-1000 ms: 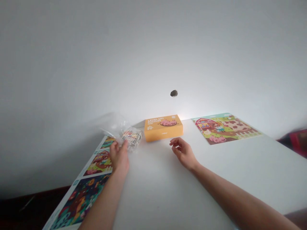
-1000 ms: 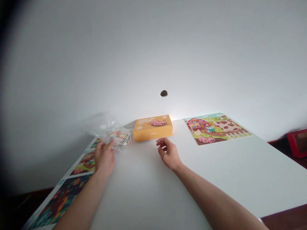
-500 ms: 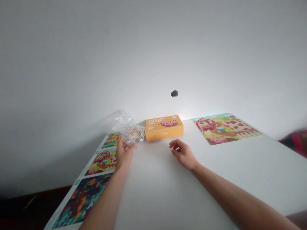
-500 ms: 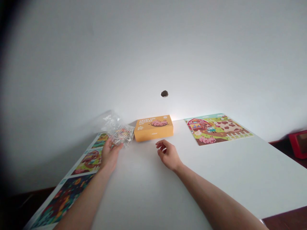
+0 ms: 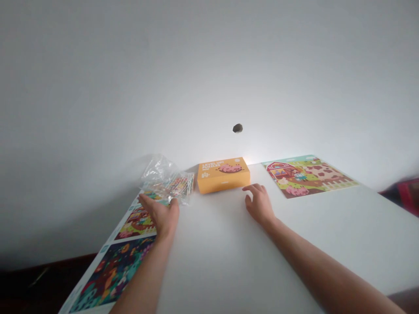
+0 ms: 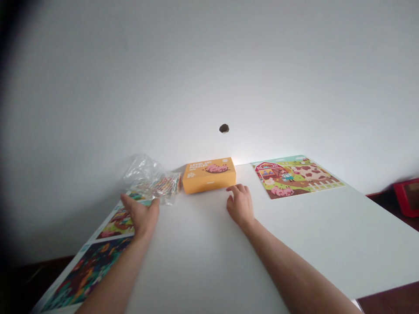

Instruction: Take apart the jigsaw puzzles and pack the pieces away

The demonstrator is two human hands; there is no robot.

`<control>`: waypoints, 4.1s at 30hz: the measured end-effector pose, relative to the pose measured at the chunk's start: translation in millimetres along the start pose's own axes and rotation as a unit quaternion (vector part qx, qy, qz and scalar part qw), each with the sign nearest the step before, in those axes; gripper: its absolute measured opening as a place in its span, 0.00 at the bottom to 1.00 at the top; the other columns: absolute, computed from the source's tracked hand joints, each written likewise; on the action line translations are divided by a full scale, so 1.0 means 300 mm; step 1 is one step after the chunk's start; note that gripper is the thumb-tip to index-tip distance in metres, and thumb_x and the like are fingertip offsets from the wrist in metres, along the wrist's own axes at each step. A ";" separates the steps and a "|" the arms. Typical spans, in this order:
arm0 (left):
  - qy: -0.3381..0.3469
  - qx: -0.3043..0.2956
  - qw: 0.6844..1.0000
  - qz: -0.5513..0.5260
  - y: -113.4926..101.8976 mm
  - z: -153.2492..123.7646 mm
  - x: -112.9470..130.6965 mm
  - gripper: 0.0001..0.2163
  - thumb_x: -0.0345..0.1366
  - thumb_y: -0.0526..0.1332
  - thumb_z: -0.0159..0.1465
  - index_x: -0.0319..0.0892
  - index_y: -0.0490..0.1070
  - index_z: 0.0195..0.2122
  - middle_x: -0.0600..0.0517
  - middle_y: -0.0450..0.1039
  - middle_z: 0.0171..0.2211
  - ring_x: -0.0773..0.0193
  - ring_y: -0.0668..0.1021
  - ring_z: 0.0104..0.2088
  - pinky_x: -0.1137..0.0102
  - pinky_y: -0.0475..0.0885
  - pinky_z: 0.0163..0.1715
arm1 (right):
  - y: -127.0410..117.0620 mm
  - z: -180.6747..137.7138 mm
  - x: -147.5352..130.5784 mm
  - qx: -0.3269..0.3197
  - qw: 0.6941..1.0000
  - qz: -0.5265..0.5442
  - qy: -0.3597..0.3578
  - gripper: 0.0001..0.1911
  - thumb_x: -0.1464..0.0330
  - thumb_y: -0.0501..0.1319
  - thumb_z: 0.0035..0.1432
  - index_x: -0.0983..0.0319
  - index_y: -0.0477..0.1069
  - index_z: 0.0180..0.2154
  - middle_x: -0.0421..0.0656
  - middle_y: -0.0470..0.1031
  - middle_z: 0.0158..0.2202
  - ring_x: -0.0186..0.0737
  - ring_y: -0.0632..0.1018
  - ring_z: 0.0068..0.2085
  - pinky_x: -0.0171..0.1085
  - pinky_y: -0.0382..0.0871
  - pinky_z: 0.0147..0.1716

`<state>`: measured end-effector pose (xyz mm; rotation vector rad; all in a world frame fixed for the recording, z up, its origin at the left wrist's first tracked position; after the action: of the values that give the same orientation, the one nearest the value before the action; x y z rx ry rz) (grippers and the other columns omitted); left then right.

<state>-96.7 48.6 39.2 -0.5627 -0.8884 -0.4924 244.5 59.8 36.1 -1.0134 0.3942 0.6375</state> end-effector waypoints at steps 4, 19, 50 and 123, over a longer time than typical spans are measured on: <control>0.103 0.039 0.991 0.076 -0.024 -0.035 0.094 0.47 0.30 0.64 0.50 0.31 0.37 0.67 0.34 0.30 0.68 0.46 0.37 0.68 0.55 0.37 0.65 | -0.082 0.049 0.123 0.035 0.979 -0.183 0.083 0.23 0.68 0.56 0.57 0.56 0.68 0.55 0.53 0.62 0.58 0.61 0.59 0.59 0.58 0.53 0.54; 0.246 -0.083 0.962 -0.088 0.031 -0.096 0.205 0.19 0.27 0.59 0.54 0.43 0.73 0.48 0.46 0.71 0.49 0.52 0.72 0.52 0.60 0.63 0.56 | -0.259 0.167 0.535 -0.241 0.901 -0.358 0.037 0.19 0.63 0.56 0.60 0.48 0.68 0.53 0.49 0.44 0.68 0.62 0.49 0.64 0.68 0.40 0.53; 0.298 -0.475 0.825 0.073 0.203 -0.279 0.240 0.13 0.36 0.56 0.63 0.46 0.73 0.47 0.49 0.69 0.42 0.61 0.74 0.42 0.68 0.70 0.45 | -0.223 -0.273 0.117 -0.182 0.924 -0.323 0.088 0.38 0.39 0.44 0.55 0.45 0.50 0.64 0.45 0.44 0.69 0.71 0.45 0.66 0.77 0.37 0.51; 0.285 -0.515 0.766 0.256 0.014 -0.641 0.453 0.45 0.55 0.62 0.52 0.52 0.42 0.68 0.51 0.47 0.68 0.47 0.53 0.66 0.52 0.49 0.63 | -1.179 -0.992 0.687 -0.015 0.853 -0.175 0.492 0.18 0.63 0.51 0.51 0.57 0.79 0.31 0.44 0.80 0.33 0.46 0.79 0.36 0.38 0.70 0.34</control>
<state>90.3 -93.8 52.9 -1.5154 0.2356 -0.5740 627.6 -269.3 4.7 -1.3549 1.0639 -0.2686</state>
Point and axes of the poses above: each hand's wrist, its own z-axis towards the middle knuckle, its own y-axis out of the palm, x = y × z, the point moved 6 cm from there along z, towards the middle knuckle
